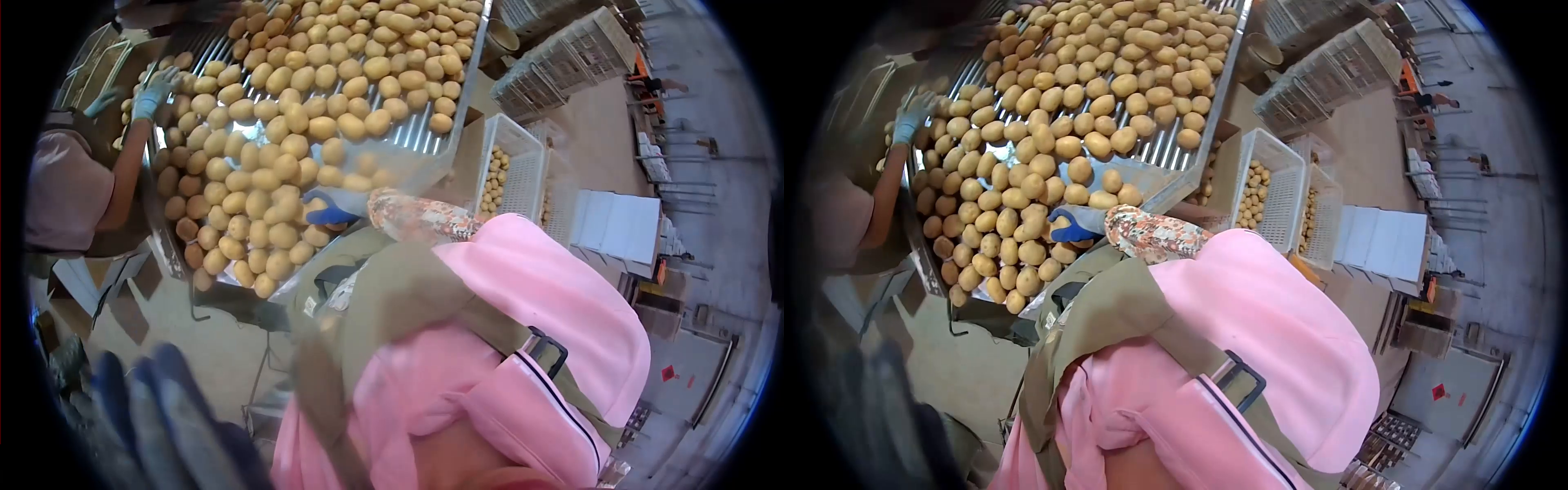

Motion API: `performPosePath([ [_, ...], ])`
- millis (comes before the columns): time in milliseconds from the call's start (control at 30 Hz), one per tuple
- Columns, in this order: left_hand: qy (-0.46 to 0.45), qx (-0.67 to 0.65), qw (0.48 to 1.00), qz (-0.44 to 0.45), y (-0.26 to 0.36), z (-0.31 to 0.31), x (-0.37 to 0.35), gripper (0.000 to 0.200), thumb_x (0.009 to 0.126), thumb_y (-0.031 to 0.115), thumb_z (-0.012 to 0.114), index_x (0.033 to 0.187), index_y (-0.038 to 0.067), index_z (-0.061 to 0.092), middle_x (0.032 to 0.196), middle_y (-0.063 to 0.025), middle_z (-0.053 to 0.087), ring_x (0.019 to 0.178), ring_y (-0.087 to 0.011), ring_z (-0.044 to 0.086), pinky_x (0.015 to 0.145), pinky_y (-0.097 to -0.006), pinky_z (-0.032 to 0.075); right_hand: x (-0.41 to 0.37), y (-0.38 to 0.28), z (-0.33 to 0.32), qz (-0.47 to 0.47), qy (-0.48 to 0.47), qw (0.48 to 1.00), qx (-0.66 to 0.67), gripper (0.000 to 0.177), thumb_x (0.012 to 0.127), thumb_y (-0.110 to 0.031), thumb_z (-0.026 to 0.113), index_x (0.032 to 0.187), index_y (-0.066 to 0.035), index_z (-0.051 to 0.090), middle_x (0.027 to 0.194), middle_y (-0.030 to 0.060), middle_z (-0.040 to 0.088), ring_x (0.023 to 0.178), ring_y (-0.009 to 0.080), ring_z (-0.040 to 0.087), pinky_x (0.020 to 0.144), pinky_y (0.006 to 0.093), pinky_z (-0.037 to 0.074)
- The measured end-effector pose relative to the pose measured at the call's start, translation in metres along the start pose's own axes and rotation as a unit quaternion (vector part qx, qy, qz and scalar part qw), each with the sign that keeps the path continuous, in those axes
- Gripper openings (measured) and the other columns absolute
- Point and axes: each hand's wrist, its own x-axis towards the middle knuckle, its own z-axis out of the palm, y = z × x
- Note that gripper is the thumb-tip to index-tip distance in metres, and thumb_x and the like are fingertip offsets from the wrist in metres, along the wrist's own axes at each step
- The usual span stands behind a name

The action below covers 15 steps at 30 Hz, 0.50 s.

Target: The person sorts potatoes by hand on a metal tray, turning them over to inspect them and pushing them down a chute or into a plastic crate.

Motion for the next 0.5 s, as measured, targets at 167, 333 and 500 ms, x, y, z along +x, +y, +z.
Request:
performPosePath([
  [167, -0.104, -0.253, 0.956, 0.101, 0.030, 0.043, 0.013, 0.033, 0.083, 0.017, 0.054, 0.111, 0.000, 0.057, 0.105, -0.0124, 0.060, 0.098, -0.0267, 0.056, 0.084, -0.0356, 0.046, 0.002, -0.046, -0.024, 0.110, -0.120, 0.986, 0.041, 0.054, 0.085, -0.041, 0.063, 0.129, -0.012, 0.054, 0.120, 0.0137, 0.060, 0.107, 0.0276, 0.058, 0.093, 0.0402, 0.046],
  [333, 0.084, -0.707, 0.670, -0.211, 0.047, 0.243, 0.053, 0.038, 0.096, 0.014, 0.052, 0.129, -0.005, 0.049, 0.106, -0.0084, 0.061, 0.080, -0.0153, 0.055, 0.071, -0.0300, 0.047, -0.035, -0.093, -0.041, 0.190, -0.012, 0.938, 0.290, 0.042, 0.090, -0.014, 0.064, 0.129, -0.011, 0.051, 0.116, 0.0115, 0.057, 0.101, 0.0205, 0.059, 0.080, 0.0318, 0.052],
  [500, 0.161, -0.608, 0.600, -0.495, 0.153, 0.395, 0.014, 0.043, 0.097, 0.019, 0.050, 0.133, -0.003, 0.045, 0.117, -0.0222, 0.057, 0.104, -0.0311, 0.057, 0.090, -0.0349, 0.045, -0.155, -0.033, -0.066, 0.188, 0.360, 0.907, 0.109, 0.033, 0.086, -0.019, 0.071, 0.114, -0.006, 0.059, 0.094, 0.0056, 0.061, 0.082, 0.0111, 0.058, 0.072, 0.0258, 0.051],
])
